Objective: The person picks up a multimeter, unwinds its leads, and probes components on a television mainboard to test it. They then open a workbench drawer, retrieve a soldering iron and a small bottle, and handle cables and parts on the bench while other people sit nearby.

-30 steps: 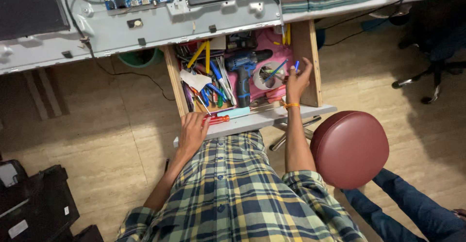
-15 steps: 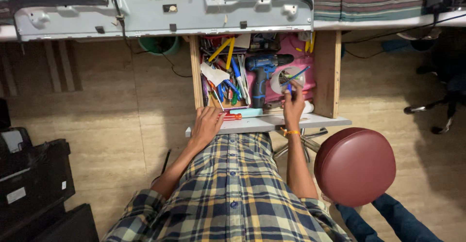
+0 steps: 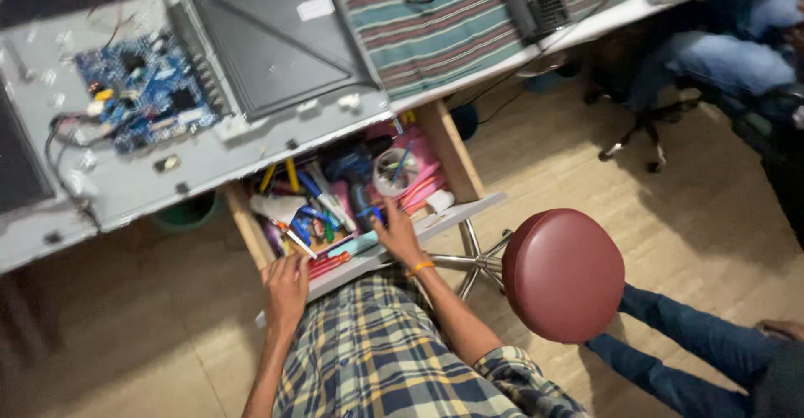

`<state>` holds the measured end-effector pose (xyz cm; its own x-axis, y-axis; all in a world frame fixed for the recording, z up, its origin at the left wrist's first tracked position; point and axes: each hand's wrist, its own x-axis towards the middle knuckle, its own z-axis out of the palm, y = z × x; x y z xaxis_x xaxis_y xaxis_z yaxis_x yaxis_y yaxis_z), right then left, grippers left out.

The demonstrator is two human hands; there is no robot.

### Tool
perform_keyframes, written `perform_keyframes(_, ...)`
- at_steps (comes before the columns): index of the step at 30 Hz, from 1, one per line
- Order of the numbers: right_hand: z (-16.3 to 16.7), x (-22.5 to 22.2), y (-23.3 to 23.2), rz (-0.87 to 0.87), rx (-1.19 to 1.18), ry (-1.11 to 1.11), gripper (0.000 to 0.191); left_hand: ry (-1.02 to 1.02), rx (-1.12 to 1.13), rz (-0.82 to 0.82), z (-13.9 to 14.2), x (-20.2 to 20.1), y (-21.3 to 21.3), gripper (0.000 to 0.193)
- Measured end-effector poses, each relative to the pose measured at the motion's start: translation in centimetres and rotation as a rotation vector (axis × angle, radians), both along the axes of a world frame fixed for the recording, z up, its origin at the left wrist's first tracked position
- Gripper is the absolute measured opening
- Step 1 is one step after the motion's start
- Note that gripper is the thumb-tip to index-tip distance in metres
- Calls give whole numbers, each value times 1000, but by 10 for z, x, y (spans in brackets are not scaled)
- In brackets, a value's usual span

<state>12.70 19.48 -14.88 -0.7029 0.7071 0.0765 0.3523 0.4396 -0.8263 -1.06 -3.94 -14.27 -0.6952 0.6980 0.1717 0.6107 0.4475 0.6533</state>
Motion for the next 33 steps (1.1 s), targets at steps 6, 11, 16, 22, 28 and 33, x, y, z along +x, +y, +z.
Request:
perform_keyframes(6,26,-11,-2,-118,-159,73,30,35,-2,4,-1,-26,5,19)
perform_keyframes(11,46,-15,19,-289,-327,235,31,38,52,16,3,-46,20,18)
perform_keyframes(16,46,-8,71,-413,-111,284,28,134,126,38,5,-67,38,16)
perform_keyframes(22,55,-29,140,-380,72,568,39,126,235,56,9,-82,46,5)
perform_keyframes(28,102,-87,189,-202,26,660,39,201,69,205,22,-53,32,14)
perform_keyframes(33,90,-140,163,-125,107,501,33,188,117,377,13,-30,37,21)
